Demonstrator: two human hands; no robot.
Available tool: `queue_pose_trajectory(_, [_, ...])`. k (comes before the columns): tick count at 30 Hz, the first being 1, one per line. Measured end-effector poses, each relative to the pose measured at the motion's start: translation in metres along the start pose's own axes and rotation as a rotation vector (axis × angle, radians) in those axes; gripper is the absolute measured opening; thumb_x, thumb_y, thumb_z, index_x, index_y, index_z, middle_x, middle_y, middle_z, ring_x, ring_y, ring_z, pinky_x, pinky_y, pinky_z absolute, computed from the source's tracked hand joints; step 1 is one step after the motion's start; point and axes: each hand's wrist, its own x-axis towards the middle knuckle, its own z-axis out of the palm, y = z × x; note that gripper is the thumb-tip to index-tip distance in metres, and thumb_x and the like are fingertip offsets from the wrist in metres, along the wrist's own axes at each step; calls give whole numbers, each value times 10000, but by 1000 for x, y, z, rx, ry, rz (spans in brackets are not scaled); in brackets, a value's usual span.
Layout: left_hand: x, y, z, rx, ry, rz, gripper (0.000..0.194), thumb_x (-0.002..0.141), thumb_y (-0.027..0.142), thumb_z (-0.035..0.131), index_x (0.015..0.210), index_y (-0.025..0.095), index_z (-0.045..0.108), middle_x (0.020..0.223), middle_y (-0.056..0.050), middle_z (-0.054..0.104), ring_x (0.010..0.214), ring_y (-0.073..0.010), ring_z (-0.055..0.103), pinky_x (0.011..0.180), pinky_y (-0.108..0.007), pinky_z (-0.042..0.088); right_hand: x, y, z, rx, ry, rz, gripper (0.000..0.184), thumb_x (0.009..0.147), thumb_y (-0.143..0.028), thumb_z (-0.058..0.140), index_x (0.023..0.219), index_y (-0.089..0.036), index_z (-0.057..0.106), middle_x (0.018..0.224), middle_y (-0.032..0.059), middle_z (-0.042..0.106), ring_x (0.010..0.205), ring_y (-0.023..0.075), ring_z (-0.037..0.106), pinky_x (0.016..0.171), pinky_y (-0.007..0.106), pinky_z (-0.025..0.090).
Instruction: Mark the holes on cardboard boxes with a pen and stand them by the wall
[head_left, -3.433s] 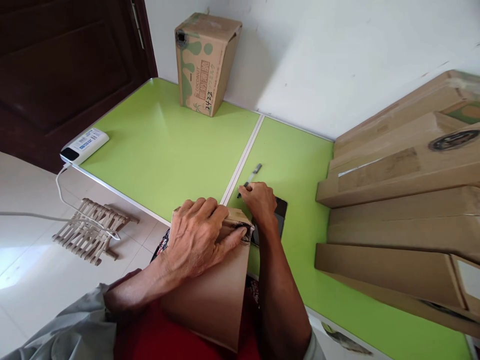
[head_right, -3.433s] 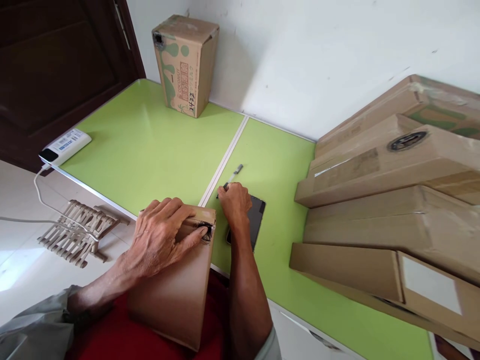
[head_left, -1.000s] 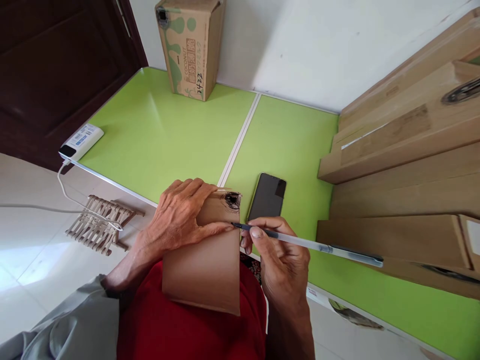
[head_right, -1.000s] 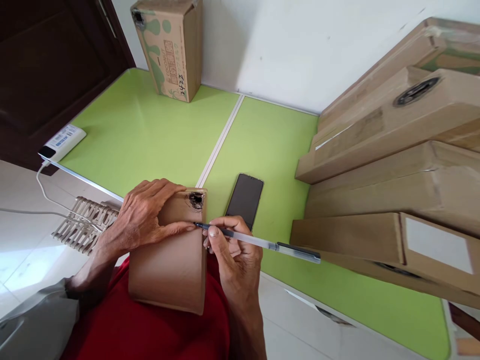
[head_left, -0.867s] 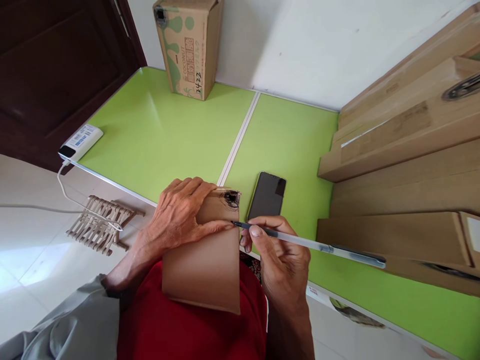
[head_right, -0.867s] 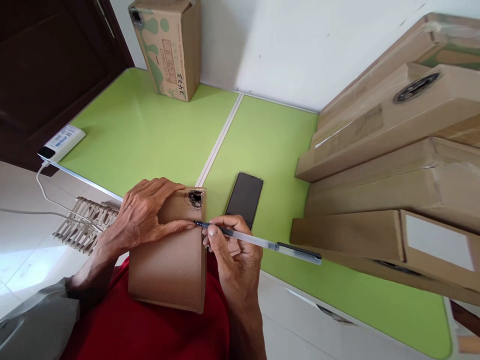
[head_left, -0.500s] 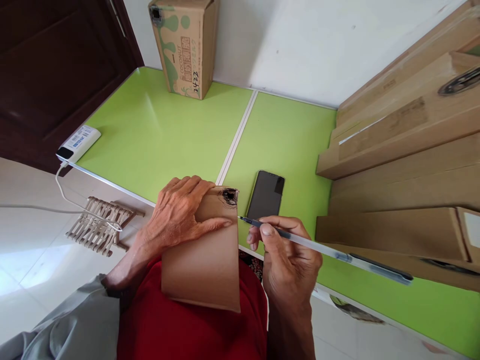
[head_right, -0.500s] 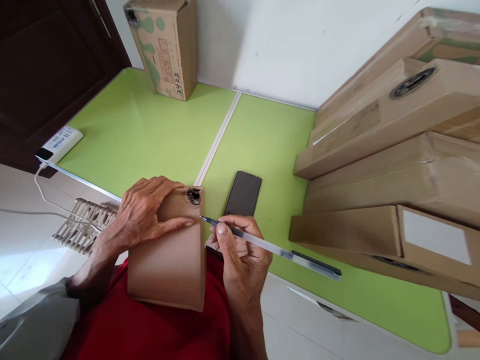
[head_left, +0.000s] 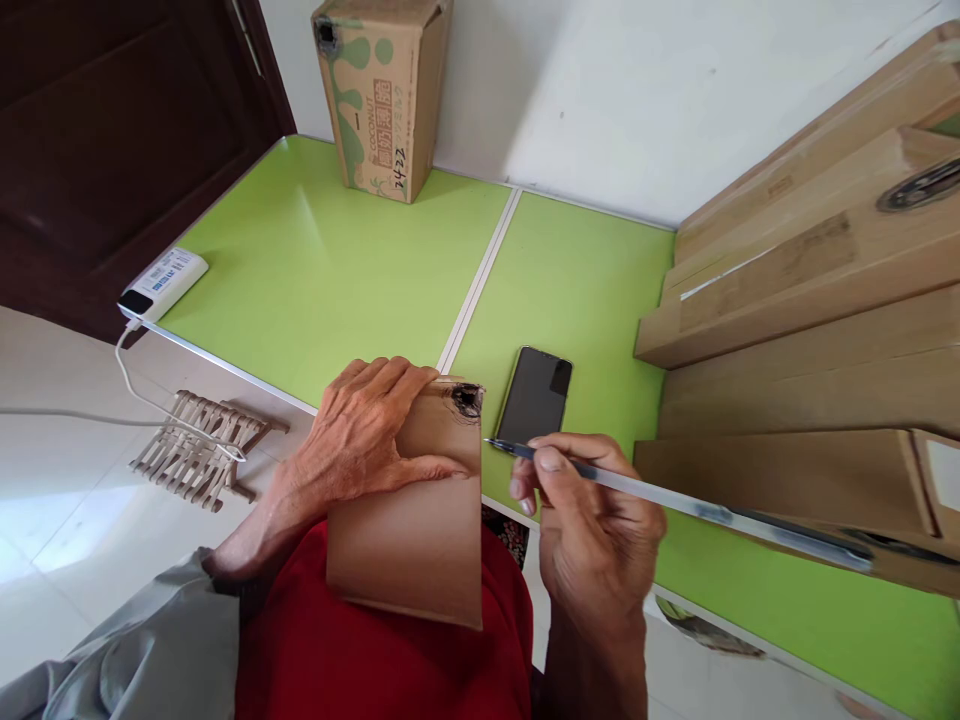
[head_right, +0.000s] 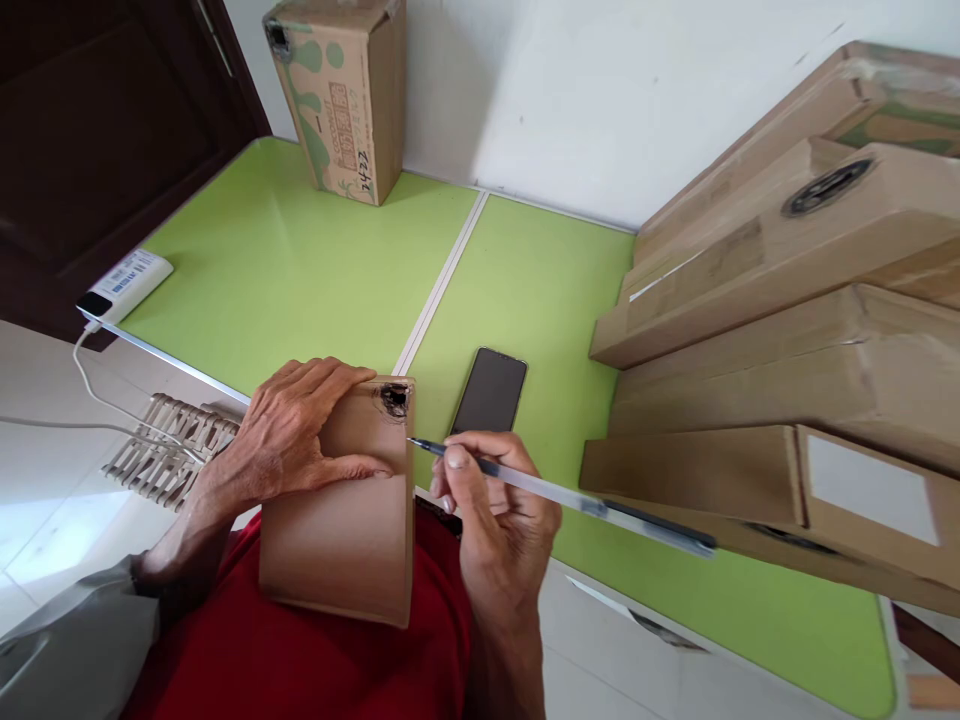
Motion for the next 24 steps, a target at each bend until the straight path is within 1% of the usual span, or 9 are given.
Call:
queue_pose_trajectory(2, [-2, -1, -1, 21, 8, 7, 893, 833, 814, 783, 1422, 162, 625, 1280, -145, 763, 1174, -376, 733, 1077, -507, 505, 3, -3, -1, 24, 71, -22, 94, 1000, -318, 802, 975, -232, 773, 697, -19, 687, 568, 114, 614, 499, 216, 465])
queue_pose_trajectory(4, [-3, -2, -3, 26, 5, -2, 923, 831, 834, 767, 1424, 146, 603, 1288, -162, 763, 1188, -385, 732, 1091, -516, 510, 5, -7, -1, 32, 127, -41, 114, 971, -321, 827, 946, -221, 778, 693, -11, 688, 559, 123, 619, 486, 225, 463])
queue_pose_trajectory(8, [-4, -4, -11, -4, -92, -38, 786, 858, 784, 781, 1311, 158, 634, 1237, -152, 775, 1137, -391, 749, 1003, -512, 553, 7, -10, 1, 59, 226, -66, 133, 918, -321, 868, 894, -218, 789, 735, -7, 675, 578, 135, 642, 493, 246, 493])
queue_pose_trajectory(10, [-3, -5, -16, -31, -128, -44, 723, 876, 701, 819, 1336, 173, 639, 1274, -135, 778, 1139, -379, 756, 978, -496, 562, 7, -10, 2, 69, 237, -64, 129, 911, -319, 873, 895, -221, 791, 743, -4, 677, 581, 138, 642, 493, 249, 493])
queue_pose_trajectory(12, [-2, -9, -23, -84, -146, -41, 655, 898, 595, 848, 1384, 204, 648, 1316, -101, 780, 1162, -351, 761, 979, -459, 564, 6, -9, 2, 72, 224, -62, 119, 916, -312, 870, 901, -222, 793, 743, -4, 678, 580, 135, 641, 494, 248, 490])
queue_pose_trajectory(16, [3, -19, -33, -240, -162, -5, 541, 923, 438, 864, 1425, 313, 703, 1297, -25, 797, 1155, -273, 773, 940, -357, 556, 1, -10, 1, 49, 149, -76, 72, 957, -291, 836, 958, -227, 805, 740, -5, 689, 601, 141, 664, 528, 259, 520])
queue_pose_trajectory(18, [4, -25, -35, -310, -170, 9, 531, 933, 399, 864, 1441, 353, 717, 1274, -4, 805, 1117, -238, 776, 920, -322, 550, -2, -10, 2, 10, 95, -87, 74, 999, -305, 797, 1022, -237, 814, 769, 8, 713, 650, 158, 694, 562, 275, 542])
queue_pose_trajectory(21, [5, -30, -35, -385, -177, 12, 534, 943, 353, 863, 1459, 373, 723, 1274, -1, 807, 1110, -218, 767, 933, -300, 546, -4, -8, 8, -78, 36, -106, 97, 1035, -297, 755, 1102, -263, 817, 896, 27, 740, 743, 177, 732, 606, 292, 564])
queue_pose_trajectory(24, [4, -33, -32, -436, -174, 16, 552, 953, 336, 857, 1483, 378, 710, 1307, -15, 795, 1158, -219, 755, 981, -299, 545, 0, -5, 16, -269, -27, -183, 143, 1035, -243, 738, 1157, -282, 802, 972, 27, 748, 764, 174, 730, 640, 302, 566])
